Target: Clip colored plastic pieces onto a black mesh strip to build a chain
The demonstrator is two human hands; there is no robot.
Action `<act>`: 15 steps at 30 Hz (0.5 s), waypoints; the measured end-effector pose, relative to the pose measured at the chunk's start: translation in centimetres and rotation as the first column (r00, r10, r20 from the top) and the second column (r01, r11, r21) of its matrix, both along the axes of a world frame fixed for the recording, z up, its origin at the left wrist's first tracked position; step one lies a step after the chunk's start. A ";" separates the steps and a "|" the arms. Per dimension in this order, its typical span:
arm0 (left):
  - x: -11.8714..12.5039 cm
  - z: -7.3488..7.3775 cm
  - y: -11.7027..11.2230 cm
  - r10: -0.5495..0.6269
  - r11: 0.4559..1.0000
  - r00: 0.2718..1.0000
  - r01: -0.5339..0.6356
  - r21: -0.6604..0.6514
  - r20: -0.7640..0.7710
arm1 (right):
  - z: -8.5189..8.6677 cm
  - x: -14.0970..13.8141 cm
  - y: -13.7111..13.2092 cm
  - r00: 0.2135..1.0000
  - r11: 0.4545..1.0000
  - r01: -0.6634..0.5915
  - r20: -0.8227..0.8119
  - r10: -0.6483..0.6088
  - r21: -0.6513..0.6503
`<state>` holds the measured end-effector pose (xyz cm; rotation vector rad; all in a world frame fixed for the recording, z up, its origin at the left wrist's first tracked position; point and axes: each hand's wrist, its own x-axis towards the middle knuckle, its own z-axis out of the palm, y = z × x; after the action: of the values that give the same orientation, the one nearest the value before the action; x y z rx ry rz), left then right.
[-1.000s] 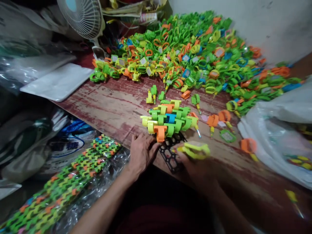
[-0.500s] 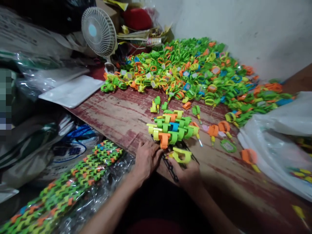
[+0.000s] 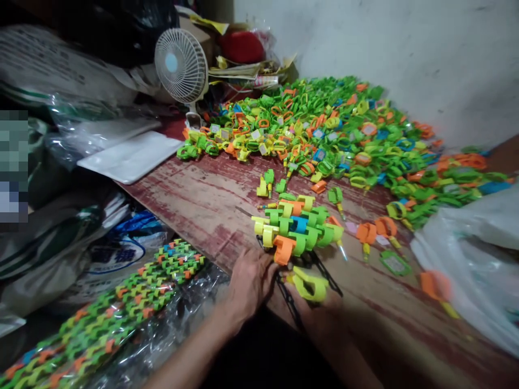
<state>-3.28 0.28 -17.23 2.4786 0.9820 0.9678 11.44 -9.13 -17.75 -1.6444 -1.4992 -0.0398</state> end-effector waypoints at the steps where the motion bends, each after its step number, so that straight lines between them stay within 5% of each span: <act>1: 0.0 0.0 0.0 -0.003 1.000 1.000 0.003 0.000 0.005 | 0.0 0.0 0.0 1.000 1.000 -0.003 -0.013 0.003 -0.019; 8: -0.9 0.2 0.3 -0.079 0.993 0.997 0.079 -0.088 0.005 | 1.5 0.5 0.1 0.999 0.993 -0.017 -0.046 0.011 -0.121; 15: -1.0 0.3 0.3 -0.097 0.991 0.995 0.097 -0.093 0.006 | 0.4 0.4 -0.4 0.993 0.989 0.038 -0.109 -0.054 -0.145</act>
<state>-4.29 0.59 -16.98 2.4233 0.8764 0.8728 11.86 -9.53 -17.35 -1.7653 -1.4052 0.1363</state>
